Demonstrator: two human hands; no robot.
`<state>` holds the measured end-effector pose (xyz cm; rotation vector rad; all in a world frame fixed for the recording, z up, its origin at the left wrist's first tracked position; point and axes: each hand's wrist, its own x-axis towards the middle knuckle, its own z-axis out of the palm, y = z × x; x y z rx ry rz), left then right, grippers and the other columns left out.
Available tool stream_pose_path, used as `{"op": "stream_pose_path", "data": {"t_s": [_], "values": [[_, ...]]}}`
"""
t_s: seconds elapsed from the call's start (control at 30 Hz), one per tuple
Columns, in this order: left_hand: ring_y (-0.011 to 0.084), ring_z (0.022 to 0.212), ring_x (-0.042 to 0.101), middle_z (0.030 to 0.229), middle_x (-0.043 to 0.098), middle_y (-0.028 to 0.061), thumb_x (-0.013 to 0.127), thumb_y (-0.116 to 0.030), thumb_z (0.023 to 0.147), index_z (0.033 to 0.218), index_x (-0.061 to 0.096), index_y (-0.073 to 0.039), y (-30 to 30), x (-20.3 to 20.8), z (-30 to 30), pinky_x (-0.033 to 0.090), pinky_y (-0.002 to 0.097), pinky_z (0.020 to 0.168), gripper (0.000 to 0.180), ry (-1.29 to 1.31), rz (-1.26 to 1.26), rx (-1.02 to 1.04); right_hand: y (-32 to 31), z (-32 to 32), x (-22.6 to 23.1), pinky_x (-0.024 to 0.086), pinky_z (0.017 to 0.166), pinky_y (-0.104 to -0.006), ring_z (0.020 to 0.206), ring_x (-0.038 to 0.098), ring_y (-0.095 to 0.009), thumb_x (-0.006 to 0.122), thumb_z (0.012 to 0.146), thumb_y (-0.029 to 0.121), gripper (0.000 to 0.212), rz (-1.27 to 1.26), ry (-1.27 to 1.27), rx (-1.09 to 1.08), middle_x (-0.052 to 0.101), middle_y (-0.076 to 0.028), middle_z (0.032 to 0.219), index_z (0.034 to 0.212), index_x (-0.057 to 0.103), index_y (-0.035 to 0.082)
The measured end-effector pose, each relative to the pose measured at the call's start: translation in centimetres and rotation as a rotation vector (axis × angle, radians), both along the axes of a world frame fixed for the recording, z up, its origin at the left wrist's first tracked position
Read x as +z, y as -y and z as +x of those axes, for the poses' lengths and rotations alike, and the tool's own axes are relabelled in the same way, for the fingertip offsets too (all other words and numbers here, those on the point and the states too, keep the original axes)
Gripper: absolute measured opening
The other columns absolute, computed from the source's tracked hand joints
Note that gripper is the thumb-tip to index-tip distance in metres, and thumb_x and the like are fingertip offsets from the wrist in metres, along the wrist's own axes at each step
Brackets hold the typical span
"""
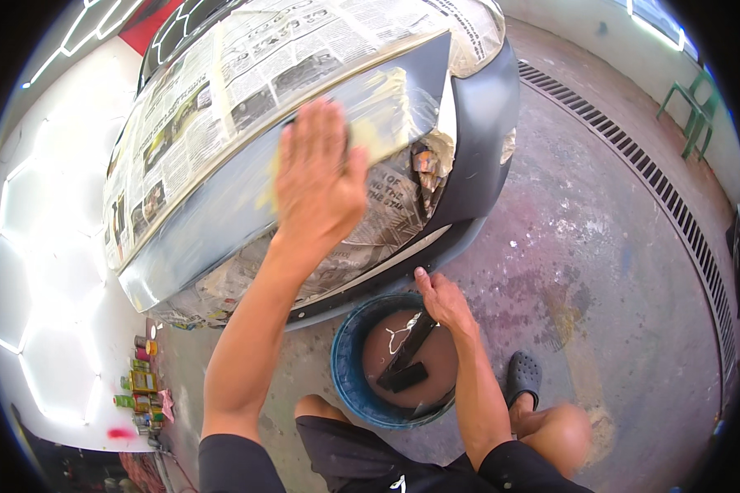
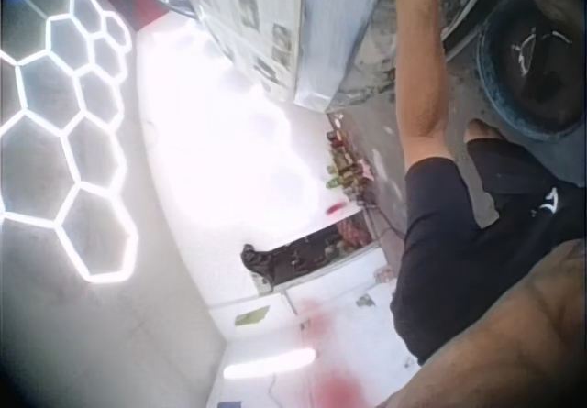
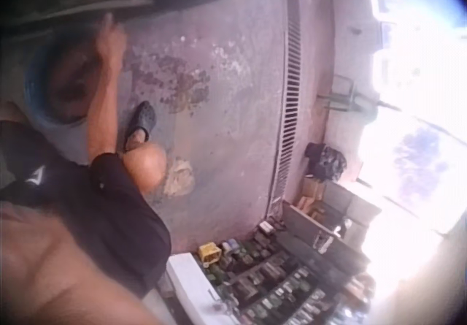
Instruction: The person sands a car bumper with a sanding block, repeatedly dipping the block into a bucket of water. The bumper is partially masked with newspaper. The person works on the front and side edges of the bumper, rinsing the block periodically.
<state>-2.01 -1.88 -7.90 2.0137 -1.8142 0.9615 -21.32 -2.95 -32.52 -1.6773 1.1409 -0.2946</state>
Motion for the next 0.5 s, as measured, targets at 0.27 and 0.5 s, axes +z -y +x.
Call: {"op": "stream_pose_path", "data": {"t_s": [0.27, 0.5], "values": [[0.039, 0.168, 0.025, 0.177, 0.033, 0.0244, 0.035, -0.045, 0.116, 0.169, 0.036, 0.003, 7.5, -0.1, -2.2, 0.015, 0.0516, 0.137, 0.072, 0.024, -0.007, 0.01, -0.3, 0.6, -0.6, 0.049, 0.107, -0.0606, 0.119, 0.067, -0.054, 0.043, 0.108, 0.074, 0.086, 0.064, -0.006, 0.062, 0.075, -0.034, 0.115, 0.11, 0.075, -0.005], [0.0359, 0.169, 0.023, 0.18, 0.031, 0.0214, 0.033, -0.049, 0.115, 0.171, 0.036, 0.0, 7.8, -0.2, -3.7, 0.014, 0.0504, 0.138, 0.074, 0.039, 0.003, 0.118, -0.4, 1.5, -1.6, 0.049, 0.107, -0.0601, 0.12, 0.067, -0.053, 0.042, 0.108, 0.075, 0.085, 0.018, -0.002, 0.08, 0.076, -0.032, 0.116, 0.105, 0.078, -0.001]]}}
